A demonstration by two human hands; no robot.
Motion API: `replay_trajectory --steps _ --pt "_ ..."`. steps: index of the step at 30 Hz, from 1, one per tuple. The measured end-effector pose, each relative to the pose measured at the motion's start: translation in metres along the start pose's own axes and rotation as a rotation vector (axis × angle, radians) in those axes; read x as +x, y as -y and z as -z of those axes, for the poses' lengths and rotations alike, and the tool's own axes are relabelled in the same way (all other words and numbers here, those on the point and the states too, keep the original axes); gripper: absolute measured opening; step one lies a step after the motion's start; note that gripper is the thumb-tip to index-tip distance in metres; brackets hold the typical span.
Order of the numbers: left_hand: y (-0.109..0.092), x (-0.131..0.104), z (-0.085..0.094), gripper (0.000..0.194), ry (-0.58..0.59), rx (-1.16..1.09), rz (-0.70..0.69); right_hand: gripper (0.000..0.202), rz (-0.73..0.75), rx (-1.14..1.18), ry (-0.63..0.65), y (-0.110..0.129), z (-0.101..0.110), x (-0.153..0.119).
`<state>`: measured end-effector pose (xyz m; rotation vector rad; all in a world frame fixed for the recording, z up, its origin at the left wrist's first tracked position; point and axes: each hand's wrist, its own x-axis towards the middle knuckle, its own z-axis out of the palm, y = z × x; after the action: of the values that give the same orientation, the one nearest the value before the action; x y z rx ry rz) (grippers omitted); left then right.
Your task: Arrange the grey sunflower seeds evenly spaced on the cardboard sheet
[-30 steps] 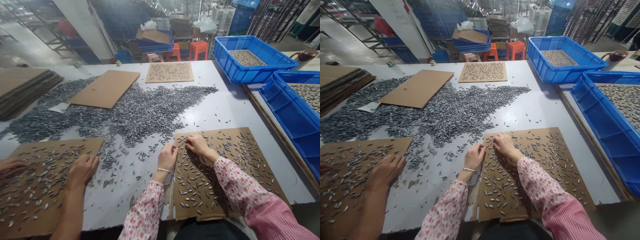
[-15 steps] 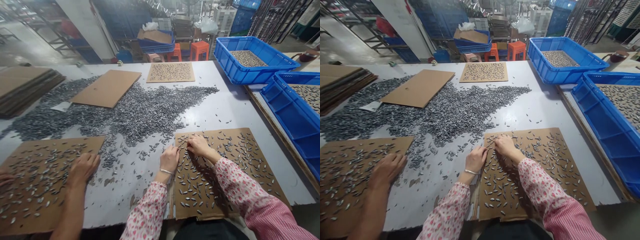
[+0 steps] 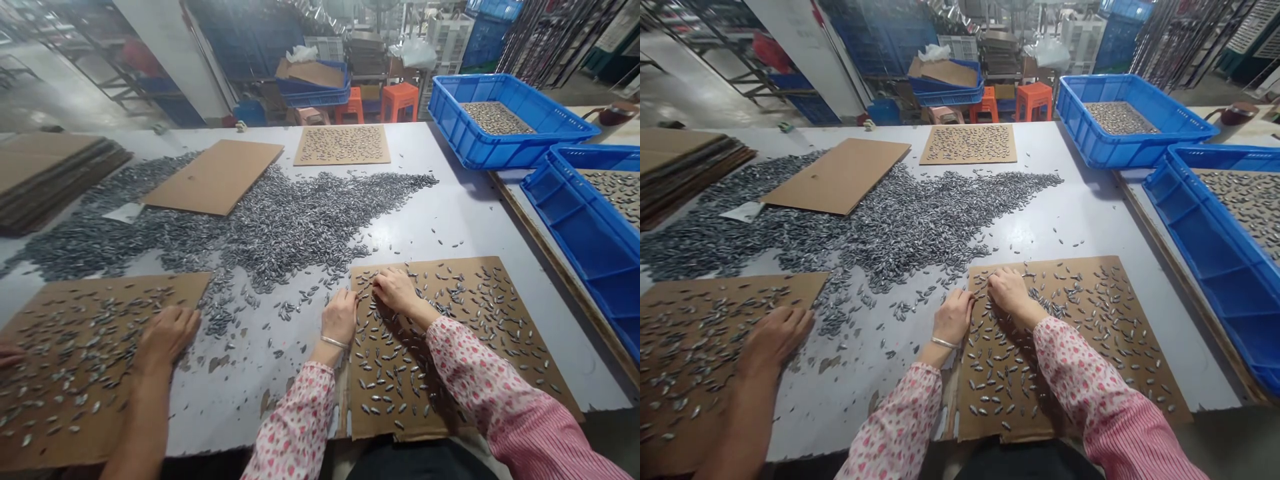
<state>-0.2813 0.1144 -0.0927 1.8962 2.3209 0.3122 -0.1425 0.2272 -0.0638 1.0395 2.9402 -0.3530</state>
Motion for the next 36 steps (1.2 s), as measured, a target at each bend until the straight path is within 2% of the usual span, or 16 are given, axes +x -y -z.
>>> replay_trajectory --steps 3,7,11,16,20,25,32,36 --pt "0.002 0.000 -0.001 0.024 0.010 -0.022 -0.015 0.016 0.023 0.017 0.026 -0.009 0.001 -0.002" --pt "0.004 0.003 -0.002 0.022 0.018 -0.056 0.013 0.016 0.061 -0.022 0.006 -0.017 -0.010 -0.002" --pt "0.005 0.006 -0.005 0.019 -0.015 -0.109 0.055 0.018 0.006 -0.026 -0.030 -0.011 -0.018 0.002" --pt "0.009 -0.004 -0.003 0.017 -0.063 -0.279 0.094 0.022 -0.079 0.012 -0.061 -0.003 -0.012 0.001" --pt "0.009 -0.020 0.008 0.017 0.047 -0.369 0.079 0.022 -0.078 0.056 -0.044 -0.003 -0.010 -0.005" --pt "0.001 -0.030 0.016 0.011 0.150 -0.320 0.122 0.018 0.004 0.027 0.036 -0.001 -0.012 -0.007" --pt "-0.007 -0.018 0.018 0.019 0.134 -0.223 0.133 0.019 -0.013 0.005 -0.055 0.006 -0.009 -0.003" --pt "-0.012 -0.008 0.012 0.019 0.129 -0.209 0.152 0.017 0.023 0.037 0.004 0.005 -0.004 -0.010"
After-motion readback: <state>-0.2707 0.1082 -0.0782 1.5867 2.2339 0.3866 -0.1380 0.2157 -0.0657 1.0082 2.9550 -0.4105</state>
